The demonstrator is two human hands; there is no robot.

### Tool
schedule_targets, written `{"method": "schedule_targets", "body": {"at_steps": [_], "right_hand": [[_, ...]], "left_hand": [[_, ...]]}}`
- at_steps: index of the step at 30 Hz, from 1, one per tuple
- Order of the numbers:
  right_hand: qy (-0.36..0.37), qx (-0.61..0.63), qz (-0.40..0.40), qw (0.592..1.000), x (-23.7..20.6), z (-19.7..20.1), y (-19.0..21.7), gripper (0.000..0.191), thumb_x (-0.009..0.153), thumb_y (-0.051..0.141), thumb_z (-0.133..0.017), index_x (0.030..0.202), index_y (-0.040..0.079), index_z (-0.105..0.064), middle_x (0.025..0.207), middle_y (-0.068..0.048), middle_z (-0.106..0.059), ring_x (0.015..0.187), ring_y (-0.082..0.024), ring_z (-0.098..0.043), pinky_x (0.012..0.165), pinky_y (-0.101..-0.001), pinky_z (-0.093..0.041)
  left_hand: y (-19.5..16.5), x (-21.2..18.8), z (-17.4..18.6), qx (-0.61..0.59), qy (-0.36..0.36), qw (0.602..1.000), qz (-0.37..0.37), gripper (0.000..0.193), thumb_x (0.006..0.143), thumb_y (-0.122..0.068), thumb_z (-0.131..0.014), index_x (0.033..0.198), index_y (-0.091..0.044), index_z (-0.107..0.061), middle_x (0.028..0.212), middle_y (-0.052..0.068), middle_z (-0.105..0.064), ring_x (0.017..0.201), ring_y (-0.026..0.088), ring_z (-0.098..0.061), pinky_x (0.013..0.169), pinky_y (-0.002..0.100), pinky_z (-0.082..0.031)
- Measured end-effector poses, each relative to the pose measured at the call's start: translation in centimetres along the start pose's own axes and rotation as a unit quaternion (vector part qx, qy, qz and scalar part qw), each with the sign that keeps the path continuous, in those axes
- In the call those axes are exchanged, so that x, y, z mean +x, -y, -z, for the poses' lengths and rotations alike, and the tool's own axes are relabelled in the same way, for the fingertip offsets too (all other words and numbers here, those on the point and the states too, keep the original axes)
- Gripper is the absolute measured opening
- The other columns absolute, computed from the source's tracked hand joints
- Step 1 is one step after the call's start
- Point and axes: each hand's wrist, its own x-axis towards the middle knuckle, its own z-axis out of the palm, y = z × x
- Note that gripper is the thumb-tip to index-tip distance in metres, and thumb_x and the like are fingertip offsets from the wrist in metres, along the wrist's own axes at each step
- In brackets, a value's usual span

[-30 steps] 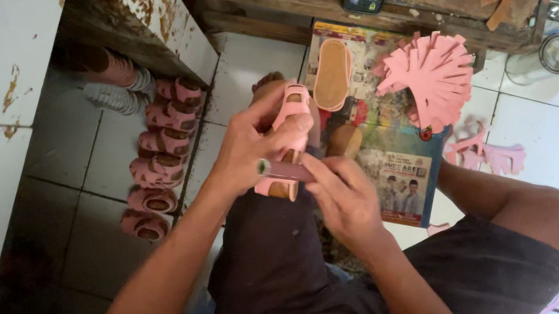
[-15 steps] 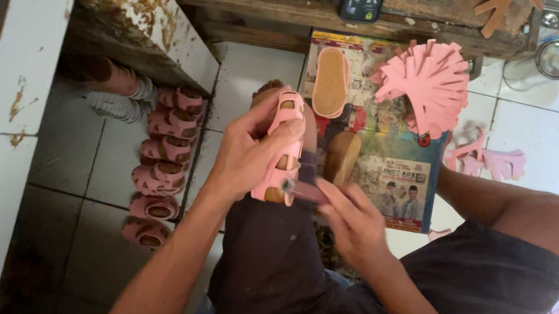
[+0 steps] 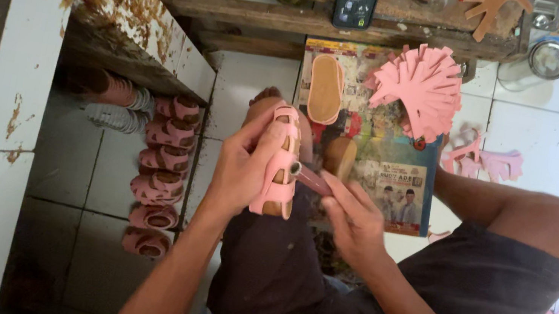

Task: The person sits on the floor assembling pink sandals. They fit a pink strap upper over a wooden last, press and smooth the straps with a cylindrical roller tool, heat a sole over a gas burner, then press the upper and sole together and set the finished sandal aside.

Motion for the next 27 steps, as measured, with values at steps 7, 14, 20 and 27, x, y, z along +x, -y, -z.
{"method": "schedule_targets", "body": {"at_steps": [7,14,20,27], "right_hand": [[-0.03,-0.004,0.063,0.998,1.4,-1.3,-0.6,0.035,0.098,-0.001,-0.069,0.133,-0.001,-0.064,0.098,-0.014,-0.063,0.082,-0.025,-0.063,0.073,-0.0308,-0.051],[-0.016,-0.024,0.008,1.0,0.3,0.1,0.0,0.038,0.094,-0.001,-0.07,0.132,-0.001,-0.066,0.091,-0.012,-0.062,0.076,-0.024,-0.061,0.069,-0.0315,-0.05],[-0.032,-0.008,0.059,0.998,1.6,-1.5,-0.4,0.035,0.1,0.002,-0.067,0.135,0.0,-0.064,0.101,-0.014,-0.064,0.085,-0.026,-0.062,0.076,-0.0325,-0.051],[-0.024,0.03,-0.001,0.999,1.0,0.1,0.5,0.034,0.098,0.001,-0.065,0.133,-0.001,-0.065,0.095,-0.012,-0.065,0.078,-0.024,-0.062,0.07,-0.0332,-0.05]], "left_hand": [[0.2,0.0,-0.5,0.035,0.011,0.998,-0.052,0.046,0.103,-0.021,-0.057,0.144,0.001,-0.056,0.122,0.007,-0.071,0.101,0.009,-0.067,0.085,0.025,-0.057],[0.0,0.0,-0.2,-0.03,-0.005,1.0,-0.006,0.044,0.105,-0.025,-0.059,0.138,0.003,-0.064,0.114,0.007,-0.072,0.094,0.009,-0.067,0.079,0.026,-0.058],[0.5,0.0,-0.5,-0.012,0.01,0.998,-0.055,0.045,0.105,-0.025,-0.059,0.141,0.002,-0.06,0.121,0.007,-0.071,0.101,0.009,-0.067,0.086,0.025,-0.057],[0.6,-0.1,0.4,-0.025,-0.005,1.0,0.008,0.044,0.105,-0.024,-0.059,0.141,0.001,-0.062,0.116,0.008,-0.072,0.096,0.011,-0.065,0.082,0.027,-0.056]]}}
